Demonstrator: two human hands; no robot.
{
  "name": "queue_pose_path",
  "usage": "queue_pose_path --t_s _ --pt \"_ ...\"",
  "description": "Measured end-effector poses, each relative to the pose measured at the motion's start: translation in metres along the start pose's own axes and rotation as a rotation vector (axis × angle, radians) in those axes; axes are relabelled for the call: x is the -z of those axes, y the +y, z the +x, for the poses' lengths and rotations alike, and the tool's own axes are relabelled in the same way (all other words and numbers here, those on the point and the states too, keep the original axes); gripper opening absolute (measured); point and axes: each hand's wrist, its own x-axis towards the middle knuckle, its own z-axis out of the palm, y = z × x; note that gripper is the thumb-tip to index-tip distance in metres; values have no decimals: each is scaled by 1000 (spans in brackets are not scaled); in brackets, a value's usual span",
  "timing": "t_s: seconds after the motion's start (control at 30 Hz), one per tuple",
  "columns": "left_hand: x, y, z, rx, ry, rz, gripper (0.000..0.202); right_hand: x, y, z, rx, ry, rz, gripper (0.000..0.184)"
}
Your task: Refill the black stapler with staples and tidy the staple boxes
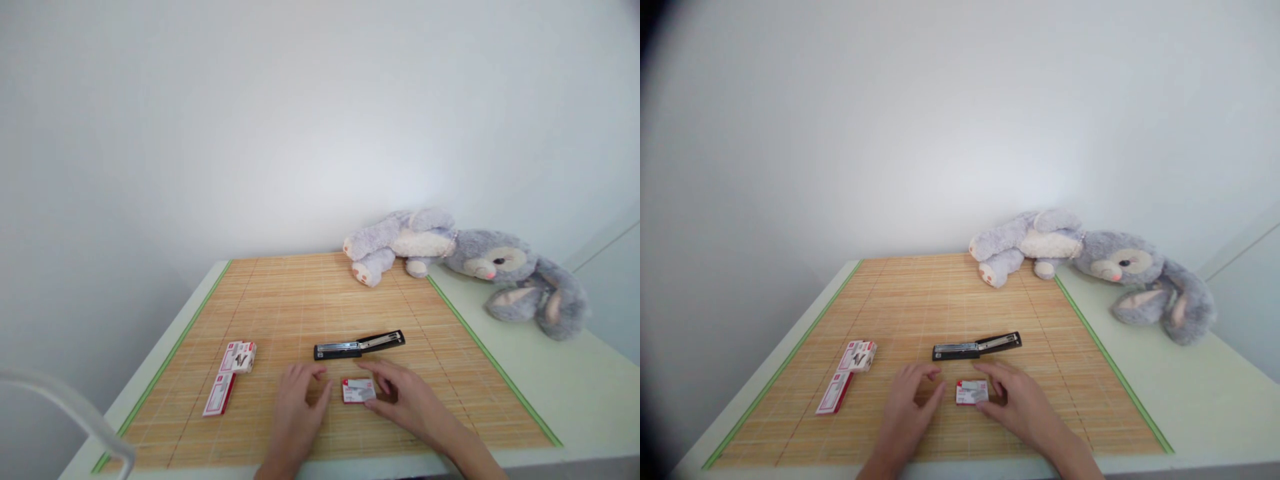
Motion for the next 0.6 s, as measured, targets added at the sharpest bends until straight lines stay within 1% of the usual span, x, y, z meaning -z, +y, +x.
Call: queue_pose_path --t_s 0.03,0.07,0.1,0.13,0.17,0.23,0.3,0.37,0.47,0.53,0.6 --pt "3 -6 7 10 55 37 25 -1 -1 1 7 3 -3 51" --pt "6 -11 15 21 82 60 33 -1 -3 2 16 4 -7 44" --pt "8 -16 23 26 80 78 44 -2 -5 3 23 3 -12 36" --pt "9 -21 31 20 47 95 53 -3 -8 5 27 4 -19 28" --pt "9 -24 39 7 2 109 56 -4 -11 6 29 5 -24 21" --pt "7 -28 52 -24 -87 120 47 -4 -17 10 40 7 -25 12" --pt "5 -28 59 -50 -136 106 34 -3 -21 14 59 24 -13 11" --pt "4 -25 59 -72 -164 88 30 0 -24 19 91 57 0 11" --pt "3 -17 50 -103 -209 65 32 4 -26 26 102 111 -9 14" --pt "2 -10 41 -102 -228 45 33 3 -27 31 80 115 -33 15" --pt "1 -4 33 -86 -241 31 35 1 -27 34 63 89 -52 14"
